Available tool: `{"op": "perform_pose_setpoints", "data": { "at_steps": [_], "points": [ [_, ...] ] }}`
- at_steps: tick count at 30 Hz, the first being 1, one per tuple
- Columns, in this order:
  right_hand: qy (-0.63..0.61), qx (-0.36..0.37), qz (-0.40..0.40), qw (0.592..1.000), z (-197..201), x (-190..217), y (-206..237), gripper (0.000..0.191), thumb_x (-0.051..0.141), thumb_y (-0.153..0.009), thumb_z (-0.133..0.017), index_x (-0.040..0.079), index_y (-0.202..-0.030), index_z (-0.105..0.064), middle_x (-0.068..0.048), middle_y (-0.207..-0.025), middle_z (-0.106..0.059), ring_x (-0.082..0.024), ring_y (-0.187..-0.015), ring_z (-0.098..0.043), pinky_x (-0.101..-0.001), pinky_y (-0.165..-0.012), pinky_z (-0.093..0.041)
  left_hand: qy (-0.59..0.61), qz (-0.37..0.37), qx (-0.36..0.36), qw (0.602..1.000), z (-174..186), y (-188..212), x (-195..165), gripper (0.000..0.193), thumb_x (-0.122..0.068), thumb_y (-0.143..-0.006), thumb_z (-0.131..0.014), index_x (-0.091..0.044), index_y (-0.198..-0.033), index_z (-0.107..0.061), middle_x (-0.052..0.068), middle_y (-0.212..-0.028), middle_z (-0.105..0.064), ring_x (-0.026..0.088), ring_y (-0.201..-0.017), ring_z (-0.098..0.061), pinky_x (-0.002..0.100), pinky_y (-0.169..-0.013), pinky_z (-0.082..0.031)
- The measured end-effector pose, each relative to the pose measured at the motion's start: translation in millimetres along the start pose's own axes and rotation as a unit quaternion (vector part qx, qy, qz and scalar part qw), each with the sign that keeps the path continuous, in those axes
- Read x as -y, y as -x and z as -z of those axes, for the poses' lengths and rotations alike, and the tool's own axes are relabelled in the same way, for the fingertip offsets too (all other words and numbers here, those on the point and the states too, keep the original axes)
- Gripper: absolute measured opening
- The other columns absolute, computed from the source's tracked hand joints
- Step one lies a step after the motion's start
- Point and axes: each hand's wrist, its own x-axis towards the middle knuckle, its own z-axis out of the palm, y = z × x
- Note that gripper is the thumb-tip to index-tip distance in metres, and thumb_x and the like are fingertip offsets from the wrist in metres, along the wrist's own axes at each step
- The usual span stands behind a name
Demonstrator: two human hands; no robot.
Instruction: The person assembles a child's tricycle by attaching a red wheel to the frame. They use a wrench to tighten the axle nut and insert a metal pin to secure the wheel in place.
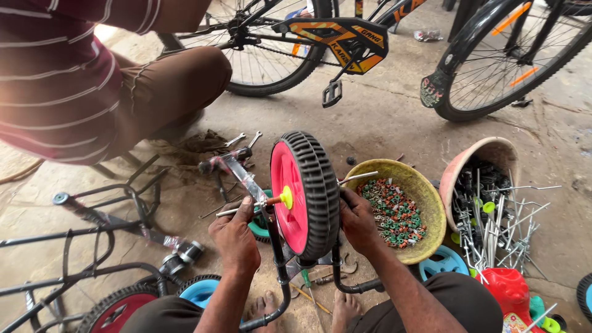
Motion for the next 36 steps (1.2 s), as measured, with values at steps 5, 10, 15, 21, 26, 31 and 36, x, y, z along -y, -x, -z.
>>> {"op": "perform_pose_setpoints", "data": {
  "at_steps": [5,10,15,21,26,31,36],
  "points": [
    [0.12,-0.006,0.021,0.992,-10.3,8.4,7.9,0.028,0.022,-0.103,-0.06,0.001,-0.117,-0.07,-0.002,-0.088,-0.071,-0.009,-0.076,-0.064,-0.0245,-0.066,-0.055,-0.283,0.023,0.014,0.959,11.7,4.1,-37.4,0.037,-0.024,-0.105,-0.074,0.006,-0.086,-0.08,0.012,-0.073,-0.065,0.017,-0.065,-0.051,0.032,-0.058,-0.04],
    [0.189,-0.01,0.1,0.977,-26.3,14.7,25.0,0.031,0.025,-0.1,-0.064,0.003,-0.121,-0.071,0.0,-0.092,-0.073,-0.007,-0.082,-0.064,-0.0236,-0.071,-0.053,-0.575,-0.284,0.02,0.767,36.7,44.2,-89.9,0.029,-0.031,-0.095,-0.075,-0.002,-0.09,-0.073,0.015,-0.089,-0.071,0.031,-0.082,-0.068,0.043,-0.075,-0.053],
    [0.225,-0.025,0.049,0.973,-29.5,15.2,37.2,0.032,0.025,-0.099,-0.064,0.006,-0.123,-0.072,0.0,-0.084,-0.072,-0.009,-0.076,-0.062,-0.0249,-0.067,-0.052,-0.59,-0.489,0.129,0.63,31.7,55.2,-100.3,0.031,-0.022,-0.093,-0.07,-0.002,-0.117,-0.07,0.015,-0.116,-0.069,0.033,-0.108,-0.066,0.056,-0.105,-0.046],
    [0.206,-0.01,0.09,0.974,-24.4,16.5,43.9,0.031,0.026,-0.1,-0.065,0.007,-0.122,-0.073,-0.001,-0.085,-0.072,-0.009,-0.079,-0.064,-0.0246,-0.07,-0.053,-0.586,-0.425,0.182,0.666,34.6,50.3,-85.1,0.034,-0.023,-0.094,-0.07,0.001,-0.117,-0.07,0.017,-0.107,-0.067,0.034,-0.097,-0.062,0.045,-0.085,-0.049],
    [0.213,-0.005,0.081,0.974,-19.0,12.7,47.0,0.03,0.028,-0.099,-0.066,0.007,-0.119,-0.074,-0.001,-0.086,-0.074,-0.008,-0.078,-0.066,-0.0248,-0.068,-0.053,-0.566,-0.481,0.169,0.647,38.6,63.4,-74.3,0.028,-0.028,-0.096,-0.066,-0.001,-0.105,-0.068,0.011,-0.087,-0.062,0.029,-0.079,-0.059,0.046,-0.072,-0.047],
    [0.19,0.047,0.116,0.974,-20.1,9.2,50.5,0.03,0.028,-0.101,-0.065,0.008,-0.122,-0.074,-0.002,-0.088,-0.075,-0.007,-0.081,-0.068,-0.0245,-0.072,-0.056,-0.684,-0.194,0.216,0.669,39.0,70.3,-99.7,0.045,-0.045,-0.1,-0.062,-0.004,-0.08,-0.066,0.009,-0.063,-0.057,0.027,-0.058,-0.055,0.045,-0.059,-0.044],
    [0.132,0.04,0.05,0.989,-29.7,5.2,55.4,0.031,0.024,-0.099,-0.065,0.007,-0.123,-0.073,-0.002,-0.093,-0.077,-0.007,-0.081,-0.068,-0.0236,-0.069,-0.056,-0.622,-0.202,0.199,0.73,23.6,75.8,-133.5,0.045,-0.044,-0.094,-0.066,-0.003,-0.114,-0.063,0.011,-0.06,-0.066,0.024,-0.052,-0.065,0.042,-0.053,-0.049]
  ]
}}
